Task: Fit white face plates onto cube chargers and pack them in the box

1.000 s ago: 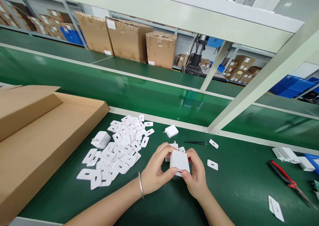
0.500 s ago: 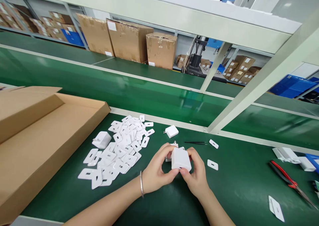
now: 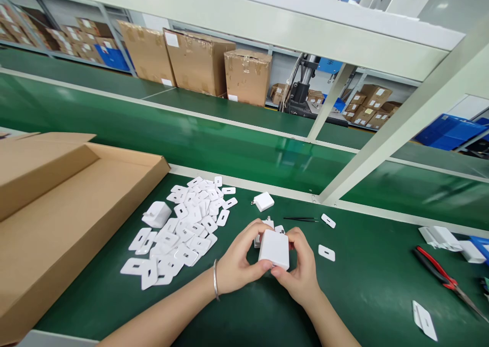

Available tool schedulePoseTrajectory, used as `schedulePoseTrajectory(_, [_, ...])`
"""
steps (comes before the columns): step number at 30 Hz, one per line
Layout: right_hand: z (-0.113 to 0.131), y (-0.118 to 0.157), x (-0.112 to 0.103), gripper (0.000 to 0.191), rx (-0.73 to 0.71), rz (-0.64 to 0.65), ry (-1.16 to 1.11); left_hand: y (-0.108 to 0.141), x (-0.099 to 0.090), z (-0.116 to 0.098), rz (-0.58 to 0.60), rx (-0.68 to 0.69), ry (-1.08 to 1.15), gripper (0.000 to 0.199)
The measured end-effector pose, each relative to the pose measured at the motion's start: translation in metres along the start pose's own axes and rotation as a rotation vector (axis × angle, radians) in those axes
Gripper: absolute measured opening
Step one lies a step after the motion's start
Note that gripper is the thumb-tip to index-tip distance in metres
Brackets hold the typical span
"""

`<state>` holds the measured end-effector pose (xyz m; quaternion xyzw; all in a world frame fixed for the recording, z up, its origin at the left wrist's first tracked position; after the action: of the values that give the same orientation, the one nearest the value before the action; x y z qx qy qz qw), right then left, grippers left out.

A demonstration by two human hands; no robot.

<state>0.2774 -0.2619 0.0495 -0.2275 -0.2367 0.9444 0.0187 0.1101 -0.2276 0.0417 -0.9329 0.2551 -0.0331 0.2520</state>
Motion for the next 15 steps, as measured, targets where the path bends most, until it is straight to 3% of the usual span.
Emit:
schedulePoseTrajectory(8, [0.0044,0.0010,0.0058,0.055,-0.021,0.031,-0.030,0.0016,0.0013,-0.0021,-0.055,0.050,-0.054,0.048])
schedulePoseTrajectory(15, [0.0051,0.0033,0.0062,0.048,0.003,-0.024,-0.051,0.0028,0.0058,-0.0060,-0.091,0.046,-0.058,0.047])
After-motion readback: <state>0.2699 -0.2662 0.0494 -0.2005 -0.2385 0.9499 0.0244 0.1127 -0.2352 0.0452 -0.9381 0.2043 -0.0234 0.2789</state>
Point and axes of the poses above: each hand's wrist, its own y-axis away from the middle knuckle, its own x-axis out of the palm, z = x × y, the point moved 3 cm from there along -y, towards the middle knuckle, and after that the axes turned 5 degrees about x, right-handed, at the moved point
